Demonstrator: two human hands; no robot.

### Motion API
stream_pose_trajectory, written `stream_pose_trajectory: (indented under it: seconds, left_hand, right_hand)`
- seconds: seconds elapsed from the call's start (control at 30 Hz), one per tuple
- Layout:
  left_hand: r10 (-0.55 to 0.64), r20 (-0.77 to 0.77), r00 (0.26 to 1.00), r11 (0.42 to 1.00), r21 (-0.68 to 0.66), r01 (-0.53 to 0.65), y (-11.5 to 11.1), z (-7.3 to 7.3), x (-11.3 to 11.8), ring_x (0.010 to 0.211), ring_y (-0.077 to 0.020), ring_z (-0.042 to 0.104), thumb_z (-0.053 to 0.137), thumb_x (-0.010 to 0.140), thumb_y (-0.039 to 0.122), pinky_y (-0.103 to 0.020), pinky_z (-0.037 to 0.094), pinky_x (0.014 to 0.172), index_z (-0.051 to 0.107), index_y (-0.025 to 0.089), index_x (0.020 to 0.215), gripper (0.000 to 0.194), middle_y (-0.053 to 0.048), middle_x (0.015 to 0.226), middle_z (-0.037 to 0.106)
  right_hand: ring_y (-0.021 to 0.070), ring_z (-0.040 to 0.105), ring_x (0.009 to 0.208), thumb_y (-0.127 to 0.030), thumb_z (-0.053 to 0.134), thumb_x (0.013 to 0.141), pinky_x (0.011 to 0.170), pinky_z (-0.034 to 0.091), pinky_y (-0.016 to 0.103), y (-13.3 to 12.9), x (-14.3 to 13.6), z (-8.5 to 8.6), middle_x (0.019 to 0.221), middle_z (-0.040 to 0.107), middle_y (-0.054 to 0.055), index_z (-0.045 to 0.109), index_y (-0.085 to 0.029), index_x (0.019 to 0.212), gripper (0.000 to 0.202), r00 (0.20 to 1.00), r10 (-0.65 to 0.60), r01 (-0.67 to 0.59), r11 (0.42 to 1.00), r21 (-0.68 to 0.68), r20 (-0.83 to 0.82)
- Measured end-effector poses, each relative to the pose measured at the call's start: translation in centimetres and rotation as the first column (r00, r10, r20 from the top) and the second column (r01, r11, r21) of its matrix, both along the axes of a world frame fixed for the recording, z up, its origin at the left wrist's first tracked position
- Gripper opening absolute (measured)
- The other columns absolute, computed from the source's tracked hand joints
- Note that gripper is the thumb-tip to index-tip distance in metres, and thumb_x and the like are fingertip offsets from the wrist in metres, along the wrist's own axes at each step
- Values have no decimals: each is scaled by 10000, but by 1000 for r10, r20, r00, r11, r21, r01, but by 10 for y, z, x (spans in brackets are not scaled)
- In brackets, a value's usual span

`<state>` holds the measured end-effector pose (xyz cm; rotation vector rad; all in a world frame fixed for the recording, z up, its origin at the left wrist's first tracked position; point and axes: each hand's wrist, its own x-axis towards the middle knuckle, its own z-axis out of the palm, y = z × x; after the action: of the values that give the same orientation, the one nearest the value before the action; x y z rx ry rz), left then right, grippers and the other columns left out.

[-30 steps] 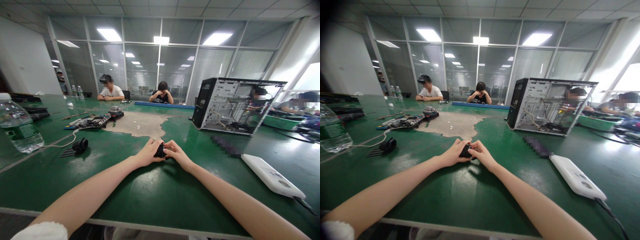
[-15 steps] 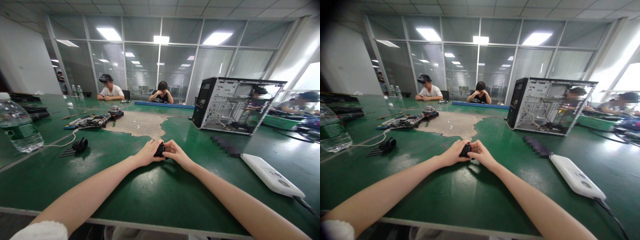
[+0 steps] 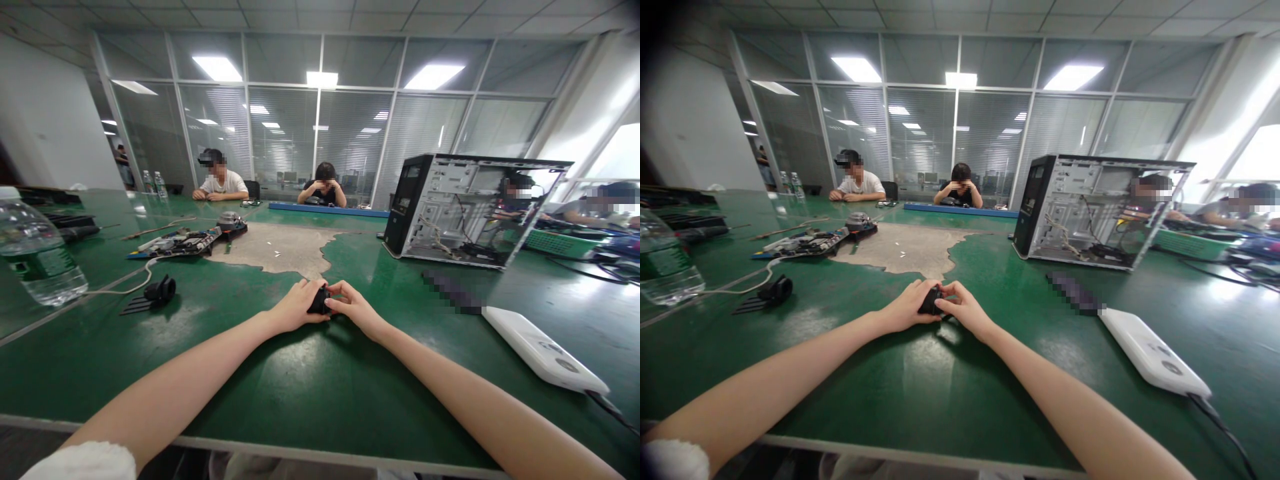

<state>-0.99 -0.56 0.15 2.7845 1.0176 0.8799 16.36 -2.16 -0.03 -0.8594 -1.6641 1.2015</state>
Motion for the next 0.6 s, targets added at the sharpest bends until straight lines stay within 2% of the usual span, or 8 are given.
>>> stream_pose_trajectory:
  seconds: [0.1,0.33,0.5,0.6]
  left_hand:
    - [1,-4,1000,1000,6,-1,1,-1,0,921,-240,453,593,666,474,-375,369,789,319,197,1161,630,-91,1100,468]
    - [2,2,1000,1000,11,-2,2,-2,0,929,-237,458,590,670,473,-373,369,792,325,198,1155,617,-91,1103,463]
    - [6,-1,1000,1000,-4,-6,1,-1,1,943,-245,455,604,657,470,-381,367,796,329,200,1155,628,-90,1093,468]
    - [12,-2,1000,1000,-6,-12,1,-1,0,926,-243,459,601,660,469,-378,371,789,329,199,1157,628,-88,1080,476]
  right_hand:
    - [127,538,810,-281,643,643,707,435,277,-2,0,1,904,533,-8,463,-207,847,281,1000,19,-19,999,35,-9]
    - [105,526,721,-340,582,695,604,445,241,-2,-2,1,845,524,-10,462,-215,860,239,1000,-23,23,1000,-1,7]
    - [117,528,751,-359,598,676,645,452,269,0,-1,-1,889,515,14,475,-200,911,309,999,-47,48,999,-26,17]
    - [129,532,795,-324,628,653,702,443,290,0,-1,0,891,522,9,474,-205,884,301,1000,-19,19,1000,-6,11]
